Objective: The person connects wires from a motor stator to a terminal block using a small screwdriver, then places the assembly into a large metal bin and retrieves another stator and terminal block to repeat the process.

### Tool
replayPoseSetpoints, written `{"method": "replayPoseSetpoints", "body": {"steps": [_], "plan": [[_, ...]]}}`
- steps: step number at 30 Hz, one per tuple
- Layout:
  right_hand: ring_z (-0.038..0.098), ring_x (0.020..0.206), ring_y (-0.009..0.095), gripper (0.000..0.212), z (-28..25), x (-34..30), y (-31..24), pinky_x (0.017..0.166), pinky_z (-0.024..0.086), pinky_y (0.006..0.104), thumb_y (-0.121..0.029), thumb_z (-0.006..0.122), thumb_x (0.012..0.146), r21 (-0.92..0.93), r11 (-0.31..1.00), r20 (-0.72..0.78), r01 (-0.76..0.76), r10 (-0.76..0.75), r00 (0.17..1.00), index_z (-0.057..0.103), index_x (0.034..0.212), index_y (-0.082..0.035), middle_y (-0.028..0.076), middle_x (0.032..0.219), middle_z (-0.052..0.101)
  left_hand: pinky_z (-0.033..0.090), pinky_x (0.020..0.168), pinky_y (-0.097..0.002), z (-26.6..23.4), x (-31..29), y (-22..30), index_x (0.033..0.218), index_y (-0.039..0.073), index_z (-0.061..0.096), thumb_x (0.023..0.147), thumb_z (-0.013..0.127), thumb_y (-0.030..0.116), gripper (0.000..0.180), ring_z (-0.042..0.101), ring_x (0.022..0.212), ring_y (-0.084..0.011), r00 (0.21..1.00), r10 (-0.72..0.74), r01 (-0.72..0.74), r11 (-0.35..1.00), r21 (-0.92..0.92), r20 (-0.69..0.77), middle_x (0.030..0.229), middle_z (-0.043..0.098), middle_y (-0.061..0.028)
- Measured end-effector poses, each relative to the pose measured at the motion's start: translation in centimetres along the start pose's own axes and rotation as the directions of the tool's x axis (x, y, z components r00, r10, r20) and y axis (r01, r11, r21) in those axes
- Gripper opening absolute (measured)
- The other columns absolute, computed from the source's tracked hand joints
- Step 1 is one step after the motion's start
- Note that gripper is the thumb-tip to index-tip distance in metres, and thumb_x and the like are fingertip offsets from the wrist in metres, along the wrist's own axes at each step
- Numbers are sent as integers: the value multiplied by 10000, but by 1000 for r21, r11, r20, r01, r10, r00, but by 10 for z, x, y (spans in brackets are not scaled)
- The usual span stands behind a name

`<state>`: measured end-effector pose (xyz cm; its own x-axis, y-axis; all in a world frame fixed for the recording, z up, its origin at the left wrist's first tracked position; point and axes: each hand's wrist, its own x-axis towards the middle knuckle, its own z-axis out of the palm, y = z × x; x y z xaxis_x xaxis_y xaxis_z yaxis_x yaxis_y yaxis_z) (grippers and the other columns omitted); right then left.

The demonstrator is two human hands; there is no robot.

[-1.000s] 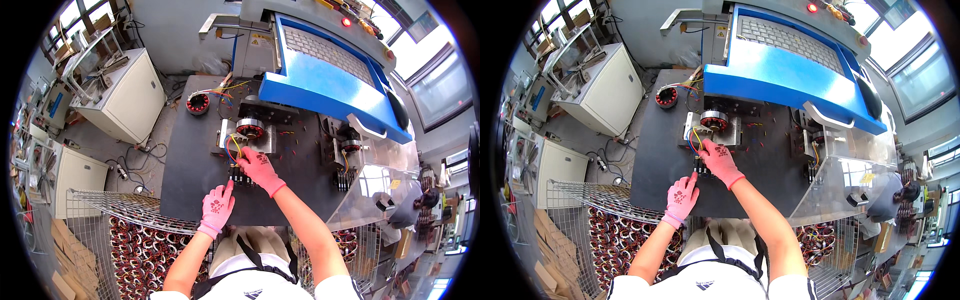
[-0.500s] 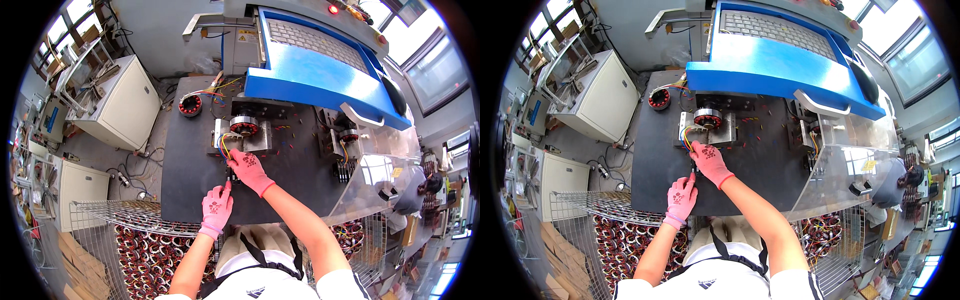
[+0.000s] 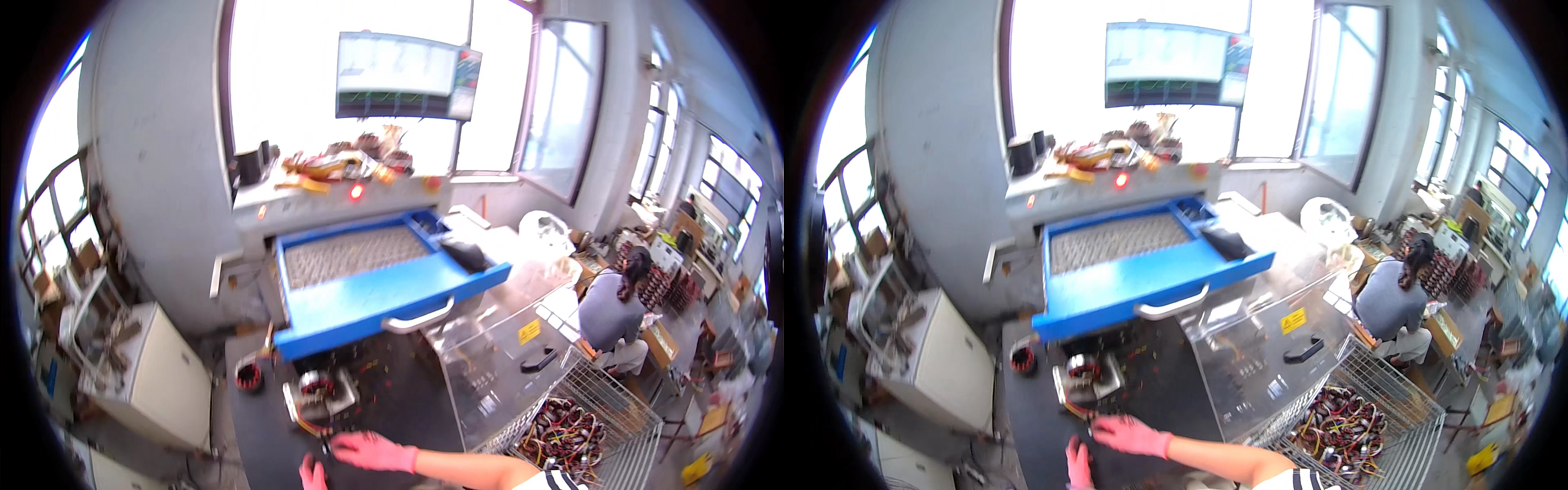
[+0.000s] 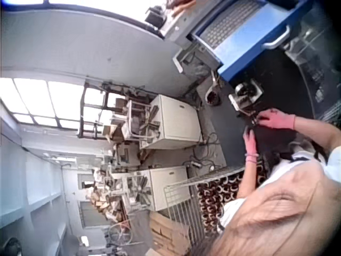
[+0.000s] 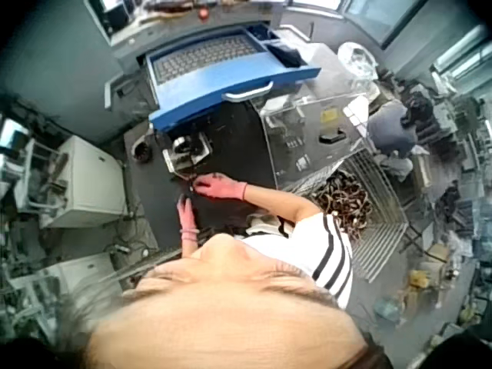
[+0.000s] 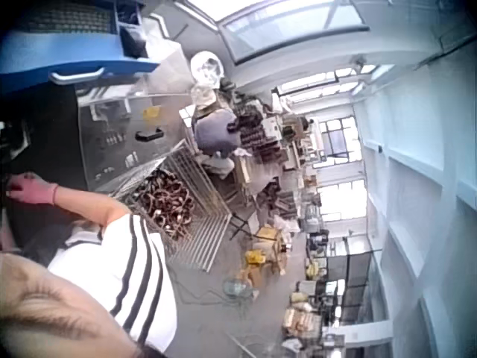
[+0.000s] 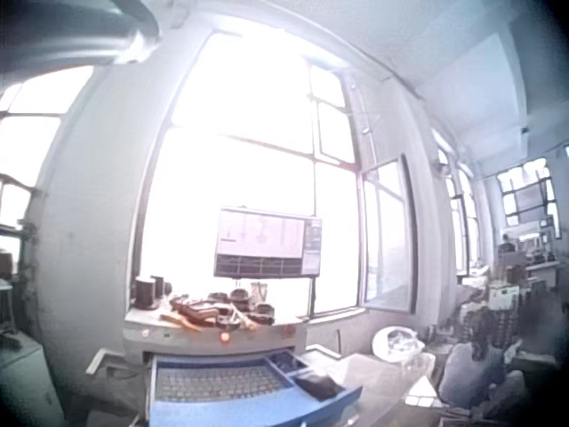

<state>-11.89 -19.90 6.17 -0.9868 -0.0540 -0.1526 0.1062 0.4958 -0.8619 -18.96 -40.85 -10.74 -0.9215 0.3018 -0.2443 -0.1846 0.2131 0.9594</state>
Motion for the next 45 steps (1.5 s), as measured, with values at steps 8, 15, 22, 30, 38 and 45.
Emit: {"method": "replayPoseSetpoints", "body": {"steps": [8, 15, 22, 30, 38, 45], "plan": [[555, 706, 64, 395, -102, -146, -52, 617, 468, 239, -394, 531, 936, 178, 977, -67, -115, 129, 989, 576, 1246, -153, 0, 879, 640, 404, 944, -328, 20, 0, 12, 1359, 21, 439, 946, 540, 295, 506, 473, 1144, -234, 997, 75, -75, 995, -60, 5, 1336, 480, -140], [616, 891, 131, 213, -235, -251, 47, 787, 502, 261, -68, 602, 901, 2, 963, -985, 269, -44, 165, 621, 1108, -21, 52, 976, 650, 377, 1014, -385, 27, -6, 36, 1302, -7, 495, 924, 564, 331, 512, 486, 1183, -313, 986, 163, -152, 964, 219, -33, 1319, 506, -210], [542, 965, 163, 352, -323, -370, 317, 821, 456, 285, -174, 556, 934, -117, 773, -828, -623, -423, -369, 487, 1247, -28, 137, 1089, 559, 406, 996, -408, 79, -62, 59, 1258, -39, 527, 921, 568, 333, 504, 548, 1127, -346, 710, 136, -56, 989, 138, -691, 1239, 571, -239], [546, 1121, 253, 629, -284, -379, 352, 973, 427, 354, -484, 528, 929, 445, 874, -889, 194, 457, -15, 475, 1324, 3, 202, 1254, 563, 401, 1003, -418, 155, -89, -20, 1312, 27, 484, 902, 601, 351, 536, 473, 1189, -349, 701, 122, 12, 983, 183, -702, 1343, 449, -217], [564, 838, 238, 581, -278, -356, 391, 807, 456, 361, -510, 445, 968, 299, 910, -930, 288, 345, -126, 624, 1031, 39, 127, 897, 648, 378, 1017, -437, 130, -81, -140, 1345, 62, 462, 897, 580, 405, 577, 449, 1209, -370, 728, 65, 165, 950, 267, -682, 1388, 405, -233], [526, 770, 183, 360, -225, -348, 364, 709, 450, 329, -375, 499, 980, 508, 769, -855, 387, 399, 330, 588, 1056, -34, 49, 850, 574, 447, 940, -387, 152, -134, 32, 1217, 19, 553, 896, 622, 321, 446, 542, 1073, -316, 578, 107, -79, 994, 76, -809, 1215, 537, -200]]}}
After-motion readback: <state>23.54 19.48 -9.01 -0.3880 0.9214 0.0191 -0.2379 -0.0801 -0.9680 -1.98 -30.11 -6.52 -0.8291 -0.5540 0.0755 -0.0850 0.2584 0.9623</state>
